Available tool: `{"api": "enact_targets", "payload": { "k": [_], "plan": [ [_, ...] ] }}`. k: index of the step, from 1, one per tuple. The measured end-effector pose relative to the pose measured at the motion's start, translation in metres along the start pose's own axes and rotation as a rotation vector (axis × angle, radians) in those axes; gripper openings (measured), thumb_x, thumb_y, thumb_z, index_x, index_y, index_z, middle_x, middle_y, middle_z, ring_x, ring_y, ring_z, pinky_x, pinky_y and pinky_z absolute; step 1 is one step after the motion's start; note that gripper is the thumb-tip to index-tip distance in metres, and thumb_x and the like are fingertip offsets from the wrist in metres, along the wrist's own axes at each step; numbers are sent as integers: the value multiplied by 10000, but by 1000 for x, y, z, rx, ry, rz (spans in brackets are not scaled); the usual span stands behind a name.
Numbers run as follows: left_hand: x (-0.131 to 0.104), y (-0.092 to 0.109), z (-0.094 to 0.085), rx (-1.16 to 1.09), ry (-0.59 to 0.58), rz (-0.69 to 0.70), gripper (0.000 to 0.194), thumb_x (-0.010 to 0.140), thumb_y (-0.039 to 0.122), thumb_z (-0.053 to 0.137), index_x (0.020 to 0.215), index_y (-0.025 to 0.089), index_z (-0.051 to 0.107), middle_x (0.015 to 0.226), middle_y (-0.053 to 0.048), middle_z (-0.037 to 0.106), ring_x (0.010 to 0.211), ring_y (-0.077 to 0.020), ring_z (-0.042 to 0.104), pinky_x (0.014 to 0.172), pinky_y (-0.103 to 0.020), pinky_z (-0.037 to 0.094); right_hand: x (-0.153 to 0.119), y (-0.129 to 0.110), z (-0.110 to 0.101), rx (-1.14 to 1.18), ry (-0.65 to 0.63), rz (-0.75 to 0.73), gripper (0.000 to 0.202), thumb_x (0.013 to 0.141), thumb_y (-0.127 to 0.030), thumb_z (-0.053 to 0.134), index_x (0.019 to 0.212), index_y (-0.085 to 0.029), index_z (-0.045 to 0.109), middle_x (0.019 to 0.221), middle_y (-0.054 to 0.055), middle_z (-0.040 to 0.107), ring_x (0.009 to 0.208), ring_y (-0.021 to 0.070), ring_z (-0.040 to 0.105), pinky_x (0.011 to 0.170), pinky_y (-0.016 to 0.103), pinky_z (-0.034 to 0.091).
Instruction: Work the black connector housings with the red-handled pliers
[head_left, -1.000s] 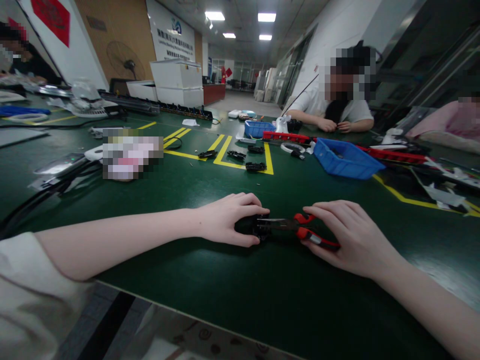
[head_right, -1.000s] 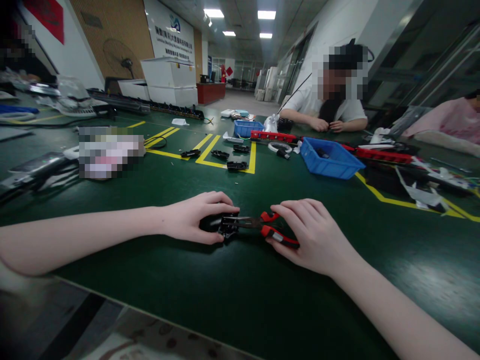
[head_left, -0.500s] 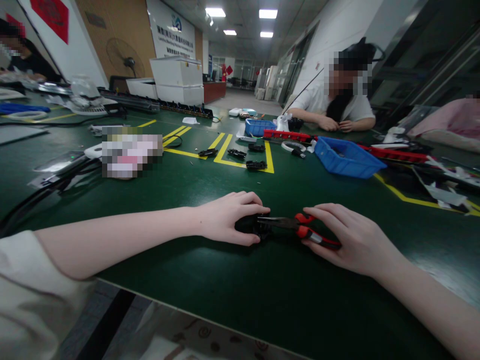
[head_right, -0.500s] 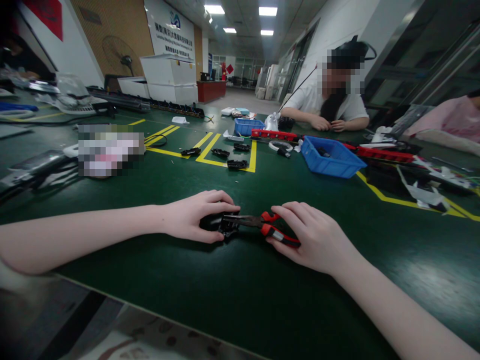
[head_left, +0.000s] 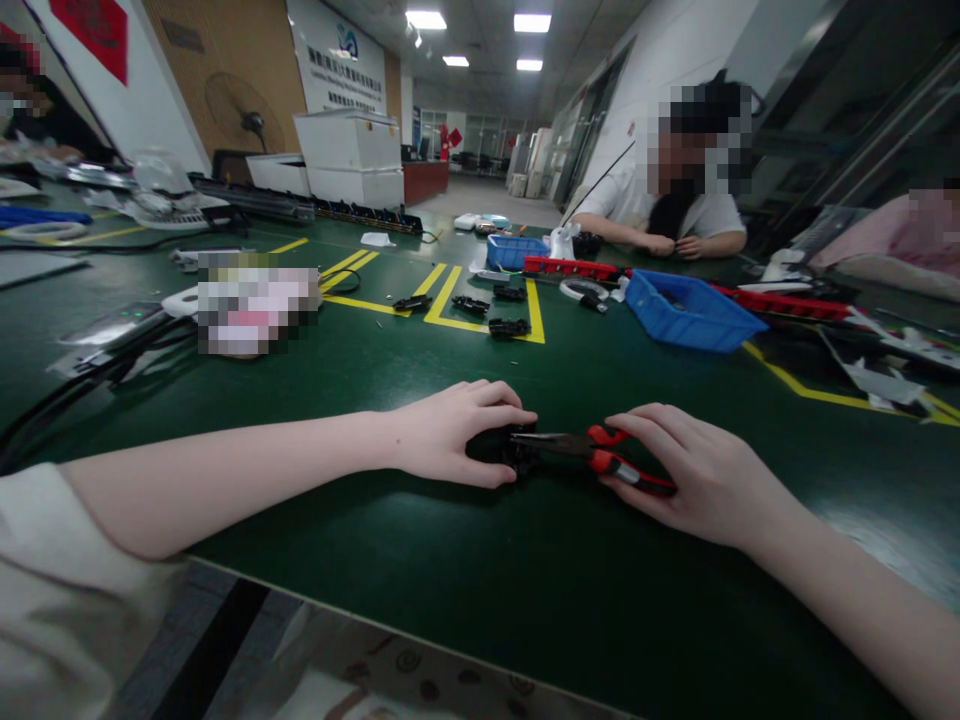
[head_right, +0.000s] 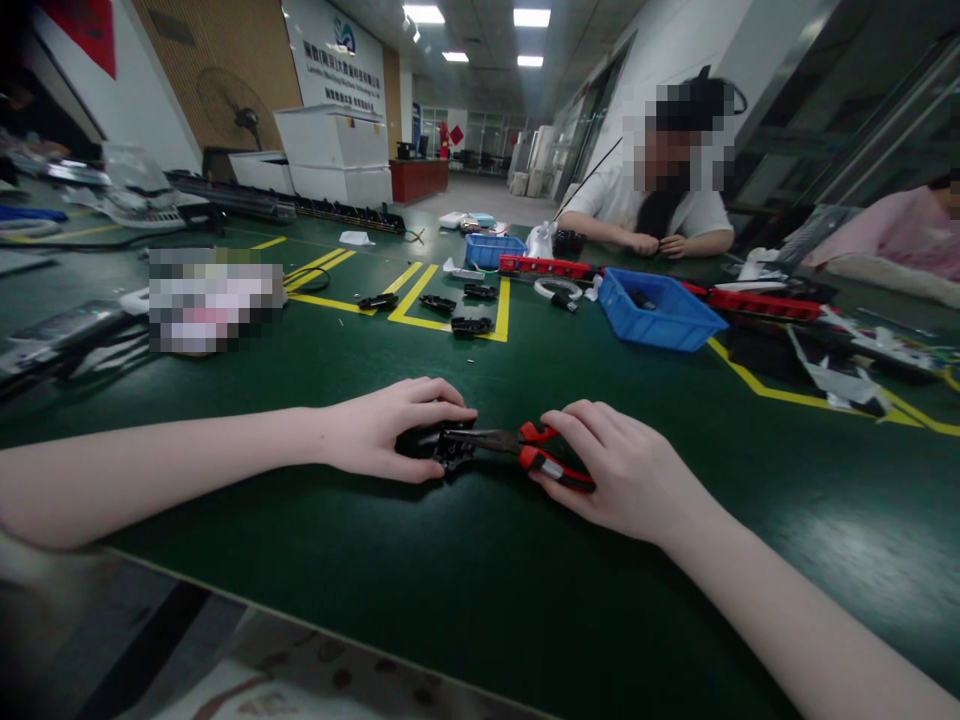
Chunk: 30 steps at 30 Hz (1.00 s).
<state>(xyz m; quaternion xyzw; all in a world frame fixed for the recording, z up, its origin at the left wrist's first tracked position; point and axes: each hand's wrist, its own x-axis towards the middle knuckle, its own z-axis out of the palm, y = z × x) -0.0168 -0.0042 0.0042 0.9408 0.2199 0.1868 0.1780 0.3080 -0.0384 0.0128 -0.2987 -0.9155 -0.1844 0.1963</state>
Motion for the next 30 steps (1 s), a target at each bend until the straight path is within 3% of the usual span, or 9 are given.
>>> {"api": "enact_targets", "payload": {
  "k": [6, 16, 20, 23, 26, 30],
  "plan": [
    [0, 1, -1, 2, 2, 0, 617, 908, 461, 693, 1437, 163, 584, 1395, -159, 600, 1238, -317, 604, 1087, -480, 483, 0, -1, -2, -37, 14, -21, 365, 916, -380, 659, 1219, -179, 627, 1030, 116, 708, 812, 220, 676, 668, 332, 549],
    [0, 2, 1, 21, -2, -8, 624, 908, 456, 689, 1438, 151, 564, 1411, -166, 587, 1246, -320, 607, 1094, -484, 484, -1, 2, 0, 30, 79, 62, 485, 918, -361, 666, 1353, -211, 512, 1150, 142, 648, 986, 289, 669, 779, 428, 581],
    [-2, 6, -3, 41, 88, 8, 589, 898, 457, 697, 1403, 173, 590, 1485, -167, 545, 1364, -343, 543, 1185, -515, 407, -2, 3, 0, -17, 134, 178, 560, 906, -348, 669, 1418, -230, 476, 1209, 166, 616, 1083, 354, 630, 848, 515, 556],
    [-7, 24, -14, 43, 185, 3, 386, 944, 505, 620, 1187, 217, 705, 1347, -109, 648, 1284, -302, 587, 1183, -501, 405, -4, 7, 1, -115, 179, 254, 541, 878, -357, 695, 1373, -244, 509, 1160, 169, 626, 1040, 375, 628, 798, 521, 529],
    [-13, 57, -29, -21, 276, 41, 424, 934, 645, 575, 1005, 266, 749, 1118, -69, 724, 1077, -257, 660, 1093, -466, 487, -8, 12, 1, -206, 149, 254, 386, 888, -394, 699, 1222, -251, 568, 1034, 134, 645, 868, 317, 631, 669, 438, 500],
    [-16, 97, -47, -97, 271, 104, 341, 879, 670, 574, 1099, 473, 745, 914, 22, 747, 920, -250, 676, 889, -445, 593, -13, 17, -1, -282, 127, 245, 272, 899, -414, 716, 1044, -228, 581, 884, 82, 637, 677, 218, 598, 520, 342, 416]
  ]
}}
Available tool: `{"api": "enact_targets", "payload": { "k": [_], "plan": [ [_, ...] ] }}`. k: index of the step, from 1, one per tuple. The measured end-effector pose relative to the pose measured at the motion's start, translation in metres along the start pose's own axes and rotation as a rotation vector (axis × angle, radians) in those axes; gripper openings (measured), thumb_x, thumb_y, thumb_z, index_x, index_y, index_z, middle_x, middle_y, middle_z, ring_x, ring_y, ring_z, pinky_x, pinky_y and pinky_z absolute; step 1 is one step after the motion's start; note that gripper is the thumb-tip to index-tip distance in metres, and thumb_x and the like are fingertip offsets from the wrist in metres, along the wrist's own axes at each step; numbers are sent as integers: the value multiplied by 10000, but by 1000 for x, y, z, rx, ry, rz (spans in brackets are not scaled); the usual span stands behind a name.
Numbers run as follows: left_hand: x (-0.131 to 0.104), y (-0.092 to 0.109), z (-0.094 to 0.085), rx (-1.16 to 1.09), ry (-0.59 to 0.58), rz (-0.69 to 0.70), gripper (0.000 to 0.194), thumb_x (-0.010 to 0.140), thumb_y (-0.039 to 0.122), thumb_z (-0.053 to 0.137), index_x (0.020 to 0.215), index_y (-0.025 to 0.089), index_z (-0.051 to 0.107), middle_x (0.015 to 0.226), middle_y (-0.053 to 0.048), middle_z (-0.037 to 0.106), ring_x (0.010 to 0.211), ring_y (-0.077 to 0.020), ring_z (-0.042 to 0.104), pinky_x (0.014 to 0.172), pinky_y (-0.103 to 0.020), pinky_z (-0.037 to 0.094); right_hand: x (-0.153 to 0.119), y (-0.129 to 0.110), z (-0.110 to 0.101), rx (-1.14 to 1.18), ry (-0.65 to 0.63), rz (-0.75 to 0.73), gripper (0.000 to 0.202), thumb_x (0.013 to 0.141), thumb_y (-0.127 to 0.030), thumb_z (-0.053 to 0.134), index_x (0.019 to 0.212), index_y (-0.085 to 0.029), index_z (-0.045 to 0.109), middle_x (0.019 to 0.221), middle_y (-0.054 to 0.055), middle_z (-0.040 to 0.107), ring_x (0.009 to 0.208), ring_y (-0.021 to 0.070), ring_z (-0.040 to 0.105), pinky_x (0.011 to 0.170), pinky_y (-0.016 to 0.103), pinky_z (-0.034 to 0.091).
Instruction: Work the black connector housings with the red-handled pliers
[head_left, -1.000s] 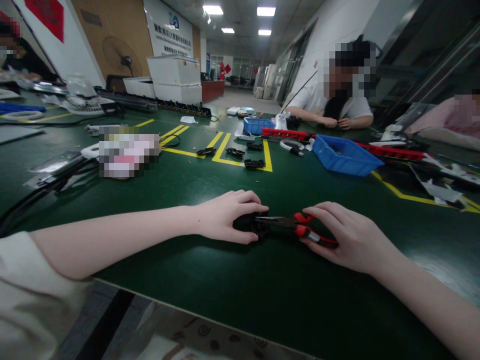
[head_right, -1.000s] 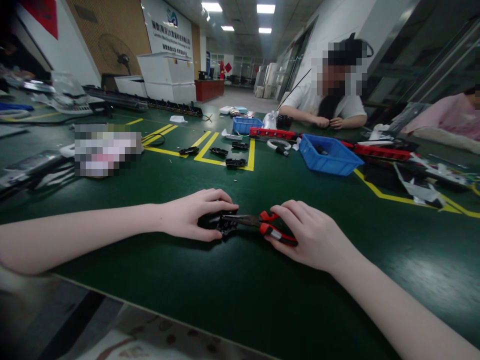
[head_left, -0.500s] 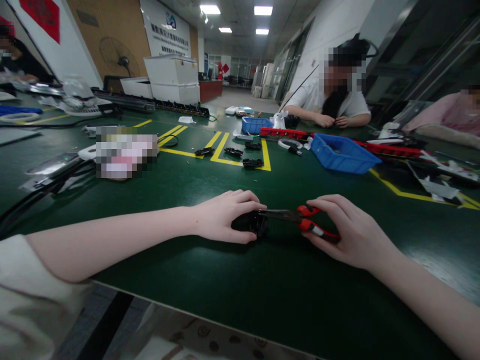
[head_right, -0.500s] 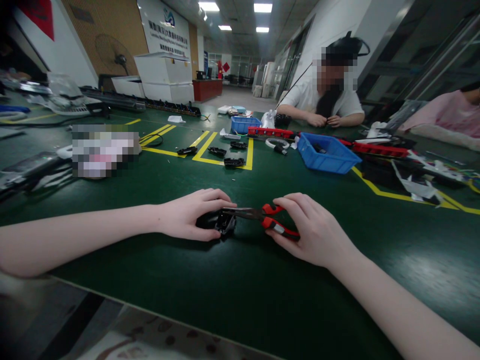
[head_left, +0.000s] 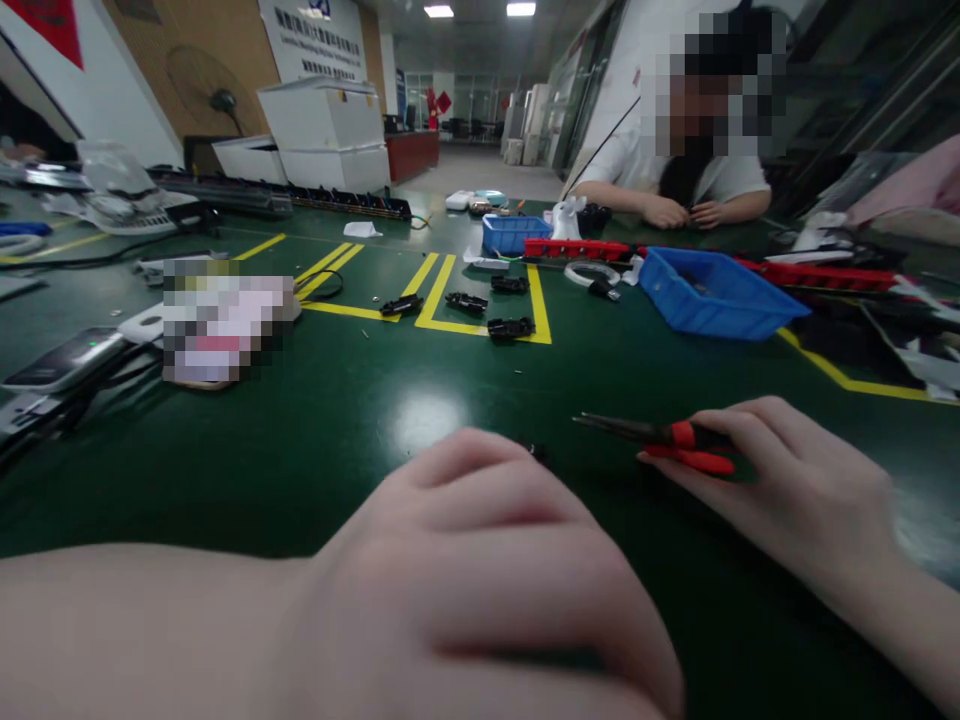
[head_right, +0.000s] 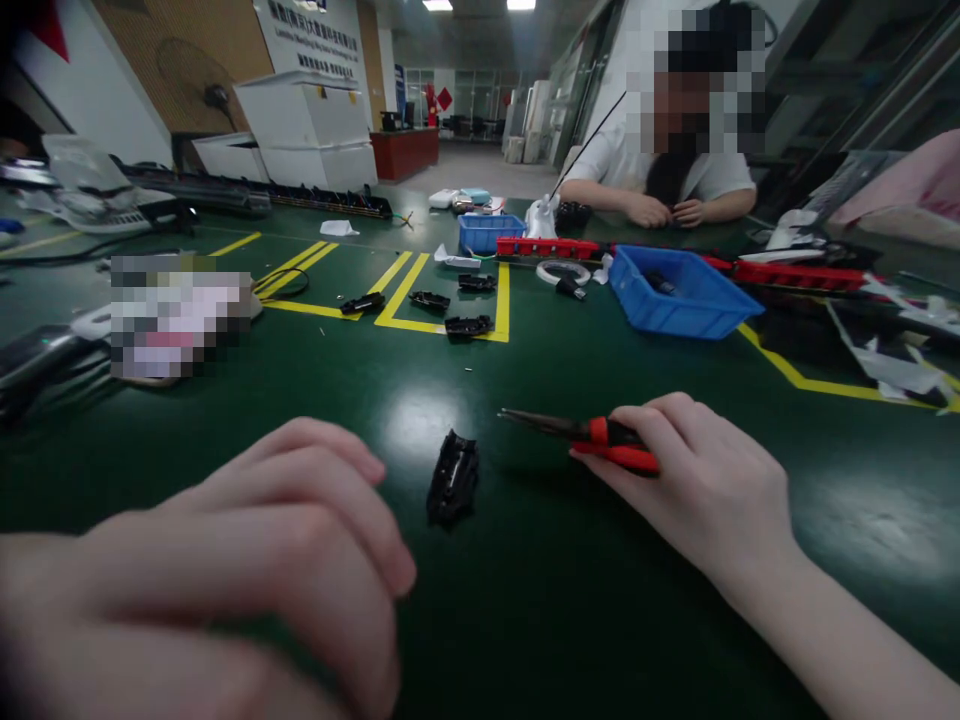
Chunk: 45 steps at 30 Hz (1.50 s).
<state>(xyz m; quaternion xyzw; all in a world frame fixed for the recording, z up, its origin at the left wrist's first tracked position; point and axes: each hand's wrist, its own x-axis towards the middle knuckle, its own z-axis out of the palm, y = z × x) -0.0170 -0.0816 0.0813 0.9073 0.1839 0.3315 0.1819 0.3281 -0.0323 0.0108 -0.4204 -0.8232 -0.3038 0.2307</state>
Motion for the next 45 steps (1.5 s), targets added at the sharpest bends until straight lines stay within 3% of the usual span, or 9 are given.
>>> {"api": "enact_targets", "payload": {
  "k": [3, 6, 8, 13, 18, 25, 31, 37, 45],
  "plan": [
    [2, 8, -6, -33, 22, 32, 444, 852, 680, 519, 1279, 630, 631, 831, 52, 737, 869, -276, 680, 713, -465, 611, -4, 1, 2, 83, -71, -30, 148, 982, -337, 586, 1085, -232, 588, 842, 47, 625, 586, 166, 585, 472, 301, 423],
    [-3, -1, -9, -32, 10, -25, 510, 833, 696, 504, 1338, 666, 565, 885, 71, 754, 924, -302, 688, 708, -495, 608, -7, 1, 5, 165, -124, 7, 306, 995, -289, 546, 1299, -249, 567, 965, 64, 661, 605, 158, 637, 474, 278, 471],
    [-6, -14, -8, -51, -23, -39, 439, 858, 662, 542, 1283, 598, 634, 951, 62, 766, 917, -272, 689, 759, -459, 608, -7, 1, 7, 185, -145, 60, 370, 993, -320, 554, 1360, -275, 550, 1013, 70, 663, 631, 169, 661, 478, 280, 492],
    [-4, -65, 12, -108, 18, -69, 413, 927, 623, 614, 1081, 256, 722, 1093, -71, 738, 970, -234, 680, 879, -393, 584, -4, 8, 12, 305, -202, 159, 320, 962, -405, 612, 1250, -268, 621, 1061, 91, 670, 767, 216, 724, 593, 302, 575],
    [-6, -95, 32, -37, -147, -131, 594, 918, 540, 687, 1388, 201, 559, 1479, -161, 564, 1306, -303, 594, 1081, -454, 531, -7, 20, 14, 431, -258, 260, 419, 926, -540, 647, 1269, -299, 646, 1180, 114, 667, 655, 187, 660, 581, 378, 592],
    [-10, -97, 33, 84, -271, 0, 491, 946, 430, 685, 1363, 187, 599, 1494, -165, 577, 1360, -314, 578, 1141, -474, 496, -6, 32, 11, 524, -393, 153, 496, 929, -592, 610, 1368, -362, 629, 1384, 97, 647, 1180, 380, 688, 948, 578, 603],
    [-9, -99, 34, 103, -300, -31, 364, 962, 385, 667, 1272, 194, 665, 1438, -136, 627, 1386, -307, 563, 1174, -490, 466, -4, 38, 9, 470, -462, 93, 520, 936, -568, 604, 1372, -286, 640, 1366, 102, 686, 1092, 319, 728, 840, 463, 610],
    [-6, -100, 34, 76, -290, -114, 343, 982, 372, 644, 1269, 184, 659, 1419, -130, 625, 1374, -293, 557, 1169, -485, 468, 8, 36, 8, 302, -401, -60, 467, 877, -539, 658, 1235, -243, 705, 1120, 129, 744, 1033, 330, 689, 867, 524, 527],
    [1, -102, 35, -1, -288, -179, 362, 945, 380, 696, 1247, 184, 664, 1412, -120, 616, 1347, -280, 561, 1147, -474, 490, 18, 37, 12, 430, -517, 142, 401, 789, -442, 718, 1110, -228, 609, 1059, 106, 720, 916, 283, 713, 781, 448, 595]
  ]
}}
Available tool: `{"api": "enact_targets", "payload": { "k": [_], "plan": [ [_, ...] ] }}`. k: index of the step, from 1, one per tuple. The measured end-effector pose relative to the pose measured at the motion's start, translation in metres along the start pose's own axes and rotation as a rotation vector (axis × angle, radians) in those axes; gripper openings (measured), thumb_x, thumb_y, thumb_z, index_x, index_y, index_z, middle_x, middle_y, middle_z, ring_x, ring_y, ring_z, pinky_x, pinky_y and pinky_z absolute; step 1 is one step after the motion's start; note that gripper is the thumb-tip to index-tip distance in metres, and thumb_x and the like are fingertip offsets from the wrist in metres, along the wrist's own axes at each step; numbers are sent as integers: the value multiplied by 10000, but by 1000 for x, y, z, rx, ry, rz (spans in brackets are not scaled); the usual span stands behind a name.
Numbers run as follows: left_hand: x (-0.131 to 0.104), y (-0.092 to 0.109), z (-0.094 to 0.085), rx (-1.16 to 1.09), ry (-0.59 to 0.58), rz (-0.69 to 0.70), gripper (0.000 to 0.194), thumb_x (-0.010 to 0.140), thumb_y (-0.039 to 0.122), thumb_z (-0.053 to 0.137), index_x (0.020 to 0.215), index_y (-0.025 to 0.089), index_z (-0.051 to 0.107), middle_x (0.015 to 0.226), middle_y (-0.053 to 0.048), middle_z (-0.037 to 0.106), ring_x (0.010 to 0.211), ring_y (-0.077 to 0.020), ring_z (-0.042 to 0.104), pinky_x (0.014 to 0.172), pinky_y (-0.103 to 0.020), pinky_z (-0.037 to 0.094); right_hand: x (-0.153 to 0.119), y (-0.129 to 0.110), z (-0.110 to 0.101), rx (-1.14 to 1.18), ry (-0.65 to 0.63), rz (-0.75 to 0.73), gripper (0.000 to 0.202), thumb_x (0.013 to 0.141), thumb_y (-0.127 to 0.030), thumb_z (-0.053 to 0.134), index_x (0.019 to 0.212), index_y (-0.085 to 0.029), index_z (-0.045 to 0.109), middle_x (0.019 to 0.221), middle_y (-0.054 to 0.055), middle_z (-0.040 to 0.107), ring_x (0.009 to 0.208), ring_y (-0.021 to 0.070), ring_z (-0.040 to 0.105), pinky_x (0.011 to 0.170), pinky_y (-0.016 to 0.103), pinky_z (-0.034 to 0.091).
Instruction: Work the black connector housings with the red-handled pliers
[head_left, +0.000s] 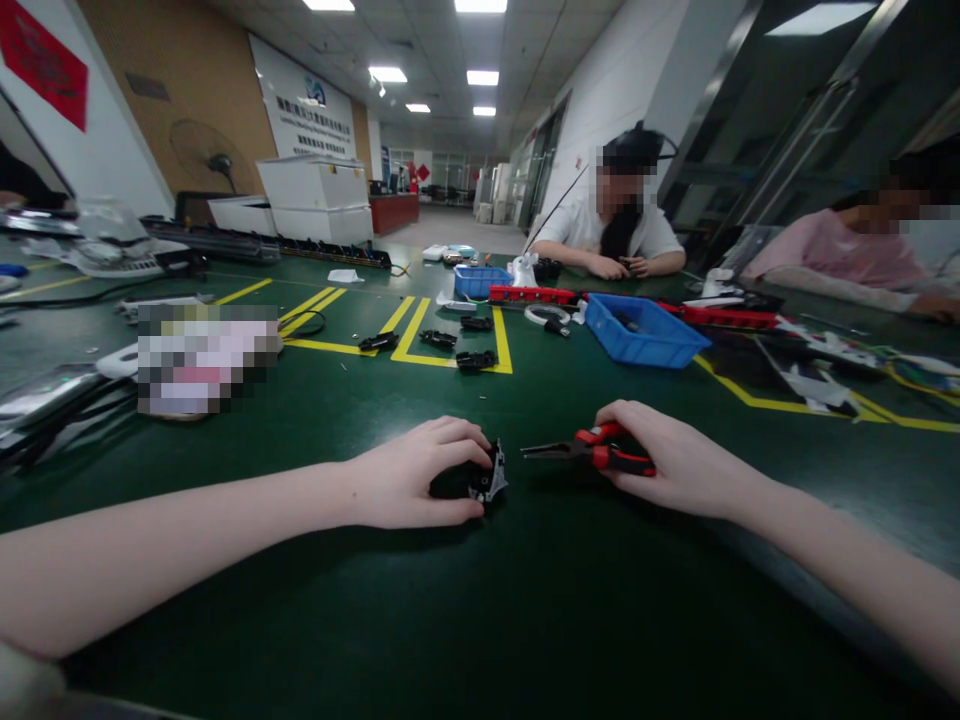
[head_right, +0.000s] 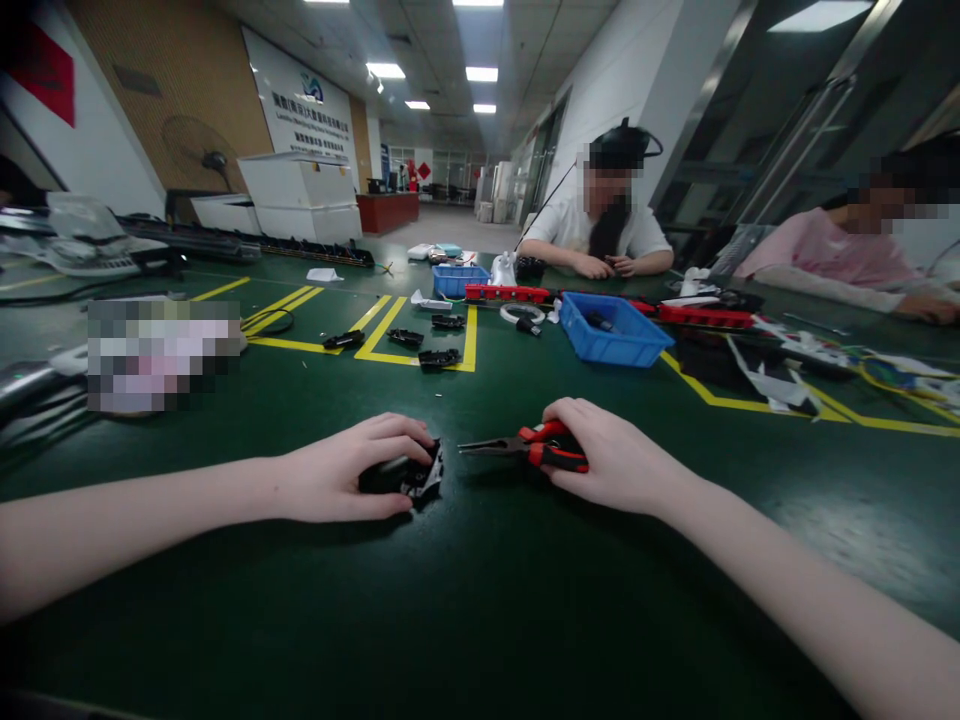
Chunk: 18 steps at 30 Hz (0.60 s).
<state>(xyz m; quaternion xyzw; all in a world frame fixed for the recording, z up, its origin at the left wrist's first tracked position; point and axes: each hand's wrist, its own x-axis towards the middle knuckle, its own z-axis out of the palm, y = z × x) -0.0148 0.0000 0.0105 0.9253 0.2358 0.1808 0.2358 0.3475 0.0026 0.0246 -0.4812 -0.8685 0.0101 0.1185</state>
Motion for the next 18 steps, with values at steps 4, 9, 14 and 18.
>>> {"api": "enact_targets", "payload": {
  "k": [4, 9, 14, 18],
  "plan": [
    [2, -1, 0, -30, 3, -8, 354, 933, 378, 711, 1221, 175, 673, 1370, -128, 625, 1290, -274, 585, 1103, -458, 514, 3, -4, 6, 78, 64, 24, 494, 817, -535, 722, 1184, -236, 581, 1104, 102, 726, 962, 286, 721, 808, 448, 600],
    [9, -6, -4, -15, -2, 11, 346, 882, 413, 766, 1125, 175, 702, 1255, -114, 655, 1185, -265, 604, 1016, -433, 540, 6, -23, 19, 56, 160, -91, 651, 825, -661, 711, 1315, -255, 574, 1139, 100, 685, 981, 284, 696, 798, 439, 594],
    [12, -14, -3, -40, 33, -4, 374, 838, 445, 808, 1083, 180, 711, 1199, -101, 656, 1131, -256, 602, 966, -416, 545, 7, -36, 25, -5, 262, -128, 530, 890, -618, 664, 1246, -237, 570, 1124, 114, 656, 988, 284, 658, 794, 426, 568],
    [10, -15, -2, -72, 46, 14, 372, 846, 435, 804, 1112, 192, 712, 1229, -99, 652, 1171, -257, 603, 1014, -432, 531, 7, -37, 25, -68, 295, -130, 433, 933, -517, 631, 1230, -214, 544, 1143, 137, 661, 1025, 308, 645, 881, 478, 534]
  ]
}}
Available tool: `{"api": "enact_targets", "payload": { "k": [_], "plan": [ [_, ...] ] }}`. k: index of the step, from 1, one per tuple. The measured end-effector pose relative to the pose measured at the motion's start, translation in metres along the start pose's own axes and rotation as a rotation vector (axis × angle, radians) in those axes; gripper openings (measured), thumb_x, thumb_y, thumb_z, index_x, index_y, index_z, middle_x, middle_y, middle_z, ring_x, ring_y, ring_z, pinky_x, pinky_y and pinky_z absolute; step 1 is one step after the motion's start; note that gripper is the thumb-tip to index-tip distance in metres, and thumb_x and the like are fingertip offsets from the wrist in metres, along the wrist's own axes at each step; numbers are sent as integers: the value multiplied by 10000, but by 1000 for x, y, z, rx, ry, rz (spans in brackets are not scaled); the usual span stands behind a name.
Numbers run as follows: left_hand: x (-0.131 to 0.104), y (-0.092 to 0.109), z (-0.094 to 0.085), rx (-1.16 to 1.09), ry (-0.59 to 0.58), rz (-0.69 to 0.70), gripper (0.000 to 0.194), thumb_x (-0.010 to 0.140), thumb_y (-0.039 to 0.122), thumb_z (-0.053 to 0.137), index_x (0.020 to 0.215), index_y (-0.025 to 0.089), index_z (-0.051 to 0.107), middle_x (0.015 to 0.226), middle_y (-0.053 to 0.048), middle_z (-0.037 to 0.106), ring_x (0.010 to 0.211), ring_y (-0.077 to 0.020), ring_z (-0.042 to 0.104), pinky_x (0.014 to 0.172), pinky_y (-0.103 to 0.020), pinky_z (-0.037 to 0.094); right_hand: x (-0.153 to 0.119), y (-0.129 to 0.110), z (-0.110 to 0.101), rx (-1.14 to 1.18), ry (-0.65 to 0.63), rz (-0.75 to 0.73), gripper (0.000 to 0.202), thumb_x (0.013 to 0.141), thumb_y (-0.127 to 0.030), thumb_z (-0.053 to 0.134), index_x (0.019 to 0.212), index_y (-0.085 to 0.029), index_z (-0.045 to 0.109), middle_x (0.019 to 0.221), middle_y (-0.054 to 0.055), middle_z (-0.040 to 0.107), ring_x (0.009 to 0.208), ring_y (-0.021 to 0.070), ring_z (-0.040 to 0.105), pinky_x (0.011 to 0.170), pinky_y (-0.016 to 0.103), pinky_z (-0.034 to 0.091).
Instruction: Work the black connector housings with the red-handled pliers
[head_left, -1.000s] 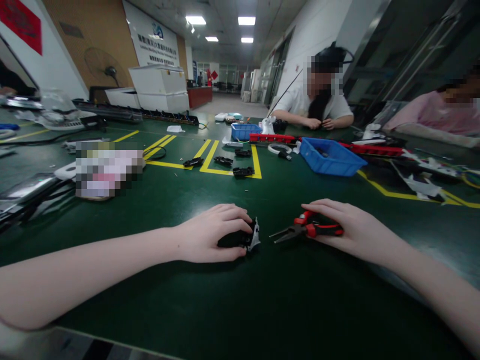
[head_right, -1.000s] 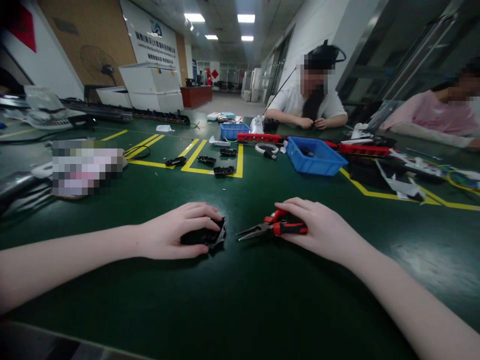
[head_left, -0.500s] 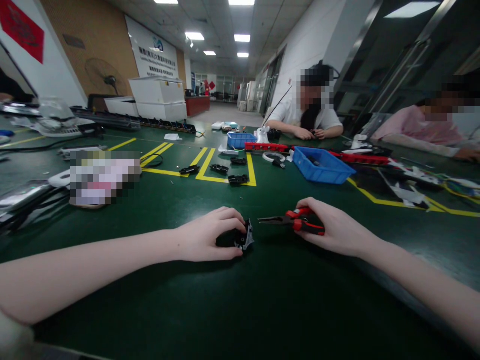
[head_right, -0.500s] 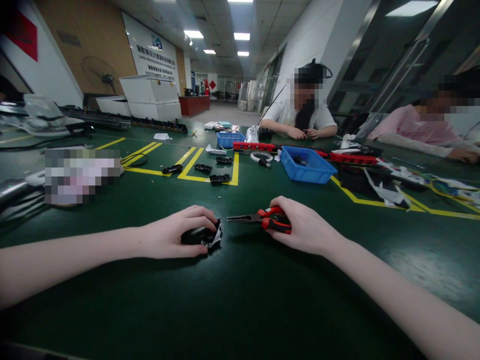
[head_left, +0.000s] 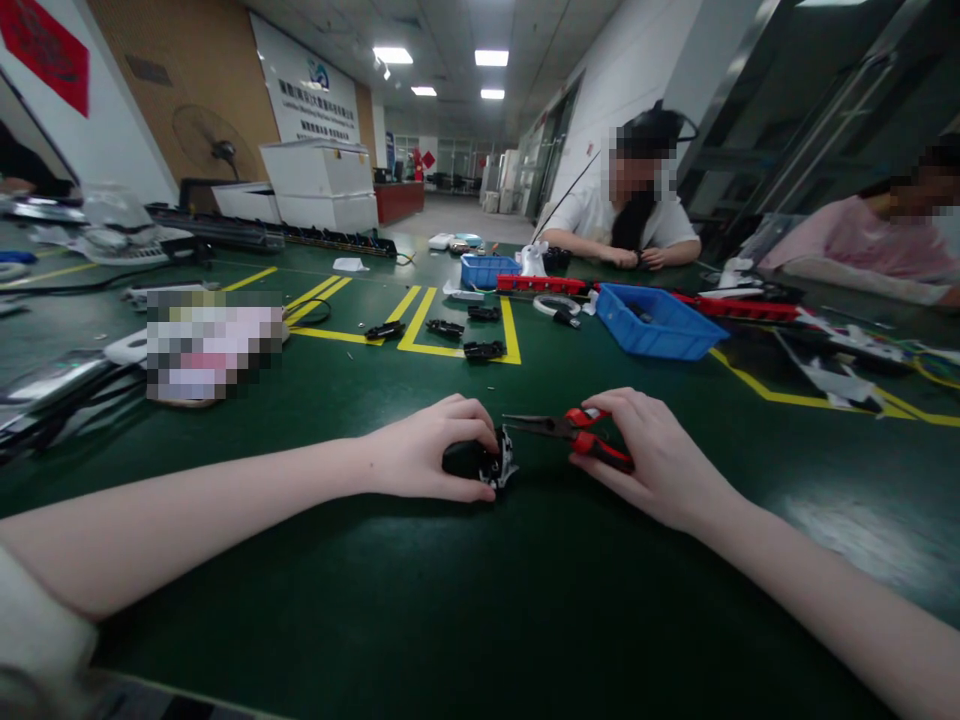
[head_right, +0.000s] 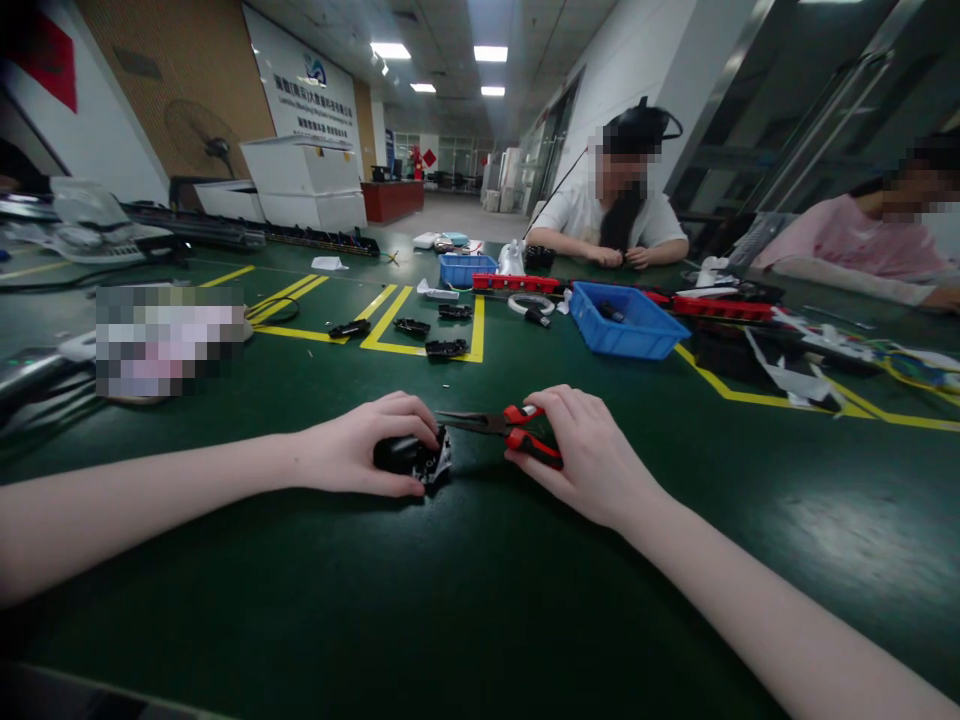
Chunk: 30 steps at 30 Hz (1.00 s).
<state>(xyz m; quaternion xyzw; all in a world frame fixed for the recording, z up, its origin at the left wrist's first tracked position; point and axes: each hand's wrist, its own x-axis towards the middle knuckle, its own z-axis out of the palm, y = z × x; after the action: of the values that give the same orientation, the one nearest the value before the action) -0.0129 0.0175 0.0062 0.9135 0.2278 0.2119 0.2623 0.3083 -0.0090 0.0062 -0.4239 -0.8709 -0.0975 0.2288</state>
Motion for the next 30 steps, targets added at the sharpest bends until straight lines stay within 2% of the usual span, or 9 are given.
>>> {"api": "enact_targets", "payload": {
  "k": [5, 10, 14, 22, 30],
  "plan": [
    [-2, 1, -1, -37, 5, 6, 503, 832, 441, 815, 1239, 195, 653, 1327, -121, 609, 1233, -270, 604, 1058, -453, 533, 1, -1, -2, -21, -28, -86, 380, 968, -388, 576, 1293, -197, 525, 1203, 161, 658, 1101, 315, 633, 945, 492, 516],
    [-2, 1, 1, -35, 10, 7, 635, 841, 431, 803, 1388, 206, 571, 1428, -145, 570, 1308, -296, 573, 1110, -491, 502, 1, -7, -4, -48, -29, -150, 410, 949, -475, 612, 1252, -204, 558, 1169, 157, 669, 1032, 312, 640, 867, 468, 531],
    [1, 5, 1, 36, -53, -1, 617, 862, 433, 777, 1392, 190, 576, 1384, -137, 615, 1280, -306, 574, 1116, -487, 474, 2, -12, -2, -101, -44, -178, 445, 968, -536, 569, 1250, -193, 566, 1174, 166, 672, 1047, 321, 644, 862, 469, 524],
    [0, 8, 2, 70, -66, -2, 609, 890, 439, 741, 1408, 167, 569, 1389, -138, 616, 1281, -299, 568, 1128, -460, 453, 2, -12, -2, -9, -48, -185, 420, 956, -506, 609, 1235, -192, 605, 1128, 145, 706, 997, 285, 673, 848, 438, 544],
    [-3, 4, 4, 179, -65, 41, 717, 933, 534, 675, 1502, 136, 495, 1457, -189, 572, 1301, -327, 560, 1129, -491, 452, 3, -14, -4, -25, -37, -247, 416, 955, -496, 606, 1227, -185, 656, 1105, 152, 731, 950, 283, 693, 791, 431, 572]
  ]
}}
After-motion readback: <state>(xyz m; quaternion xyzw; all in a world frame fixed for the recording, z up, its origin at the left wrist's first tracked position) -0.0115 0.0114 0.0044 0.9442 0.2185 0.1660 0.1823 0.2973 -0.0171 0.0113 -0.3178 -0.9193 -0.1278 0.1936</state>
